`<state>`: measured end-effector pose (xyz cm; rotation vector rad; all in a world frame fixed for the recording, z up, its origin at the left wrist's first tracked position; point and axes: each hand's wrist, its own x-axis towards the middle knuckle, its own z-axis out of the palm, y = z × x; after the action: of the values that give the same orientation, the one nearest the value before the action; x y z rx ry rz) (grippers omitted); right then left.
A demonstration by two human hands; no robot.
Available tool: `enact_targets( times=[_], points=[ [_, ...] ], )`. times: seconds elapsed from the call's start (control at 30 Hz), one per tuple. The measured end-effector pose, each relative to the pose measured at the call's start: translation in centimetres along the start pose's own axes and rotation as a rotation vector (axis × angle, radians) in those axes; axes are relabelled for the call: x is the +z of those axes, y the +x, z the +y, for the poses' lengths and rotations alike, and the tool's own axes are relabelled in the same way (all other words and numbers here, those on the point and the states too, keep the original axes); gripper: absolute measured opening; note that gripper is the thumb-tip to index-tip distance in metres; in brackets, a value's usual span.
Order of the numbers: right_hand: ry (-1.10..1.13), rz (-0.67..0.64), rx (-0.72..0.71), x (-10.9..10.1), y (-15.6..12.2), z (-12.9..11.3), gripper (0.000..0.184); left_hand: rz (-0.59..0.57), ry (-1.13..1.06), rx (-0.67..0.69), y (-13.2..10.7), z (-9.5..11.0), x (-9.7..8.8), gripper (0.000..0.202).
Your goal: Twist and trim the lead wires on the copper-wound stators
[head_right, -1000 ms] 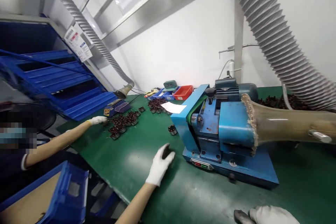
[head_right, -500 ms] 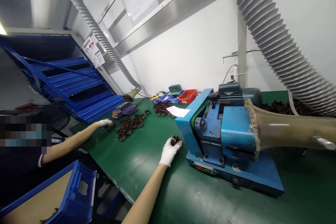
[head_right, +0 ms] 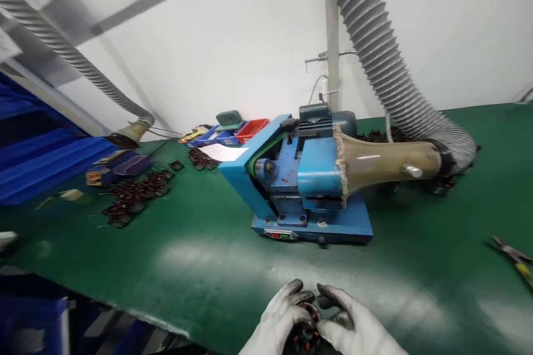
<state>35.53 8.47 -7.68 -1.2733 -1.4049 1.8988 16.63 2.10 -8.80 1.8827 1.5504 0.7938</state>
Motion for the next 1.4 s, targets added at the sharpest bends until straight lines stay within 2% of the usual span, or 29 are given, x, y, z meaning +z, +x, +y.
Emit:
enact_targets(
  times=[0.13, 0.23, 0.3, 0.4, 0.5, 0.6, 0.67, 0.77, 0.9, 0.97, 1.0, 1.07, 1.13, 1.2, 1.27, 1.33, 1.4],
  points=[
    [-0.028, -0.099, 0.049, -1.3, 0.2, -1.9, 0.067, -0.09, 0.066, 0.067, 1.5, 3.0, 0.4, 0.044],
    [-0.027, -0.131, 0.068, -1.9, -0.1, -3.1, 0.057, -0.127, 0.042, 0.026, 1.8, 3.5, -0.2, 0.077],
    [-0.063, -0.138, 0.075, -1.9, -0.4, -3.6, 0.044, -0.147, 0.006, -0.082, 1.6, 3.4, -0.4, 0.087],
    [-0.105, -0.162, 0.077, -1.8, -0.5, -3.9, 0.029, -0.061, 0.009, -0.181, 1.3, 3.1, 0.3, 0.093],
    [-0.041, -0.147, 0.035, -1.7, -0.4, -4.0, 0.026, 0.015, 0.081, -0.083, 1.3, 2.6, 1.7, 0.102],
    [0.03, -0.046, -0.031, -1.2, -0.4, -3.6, 0.018, 0.041, 0.121, 0.018, 1.5, 2.1, 2.9, 0.093],
    [0.089, 0.086, -0.019, -0.9, -0.6, -3.3, 0.017, 0.127, 0.113, -0.004, 1.7, 2.1, 3.2, 0.081],
    [0.292, 0.277, -0.021, -1.0, -1.2, -3.0, 0.028, 0.232, 0.083, -0.028, 2.2, 3.0, 3.3, 0.065],
    [0.555, 0.522, -0.147, -3.0, -2.4, -3.3, 0.037, 0.221, 0.105, 0.06, 3.0, 4.2, 2.9, 0.072],
    [0.413, 0.604, -0.246, -3.8, -3.1, -3.6, 0.033, 0.208, 0.12, 0.065, 3.1, 4.3, 2.7, 0.077],
    [0.237, 0.564, -0.273, -3.9, -3.4, -3.6, 0.03, 0.202, 0.121, 0.083, 3.1, 4.3, 2.7, 0.08],
    [-0.263, 0.337, -0.284, -3.5, -3.8, -3.6, 0.026, 0.185, 0.111, 0.142, 2.7, 3.9, 2.7, 0.095],
    [-0.797, 0.063, -0.263, -2.5, -3.8, -3.6, 0.048, 0.174, 0.085, 0.155, 2.2, 3.4, 2.9, 0.108],
    [-1.184, -0.096, -0.238, -1.7, -3.3, -3.7, 0.07, 0.139, 0.045, 0.108, 2.0, 3.1, 2.8, 0.111],
    [-1.337, -0.164, -0.192, -1.5, -2.8, -3.9, 0.076, 0.066, -0.002, 0.091, 2.4, 3.3, 2.6, 0.116],
    [-1.274, -0.191, -0.187, -1.9, -2.6, -4.1, 0.073, -0.053, -0.039, 0.136, 3.2, 3.9, 1.9, 0.123],
    [-1.152, -0.179, -0.211, -2.5, -2.7, -3.8, 0.065, -0.171, -0.045, 0.148, 4.1, 5.0, 1.2, 0.115]
  ],
)
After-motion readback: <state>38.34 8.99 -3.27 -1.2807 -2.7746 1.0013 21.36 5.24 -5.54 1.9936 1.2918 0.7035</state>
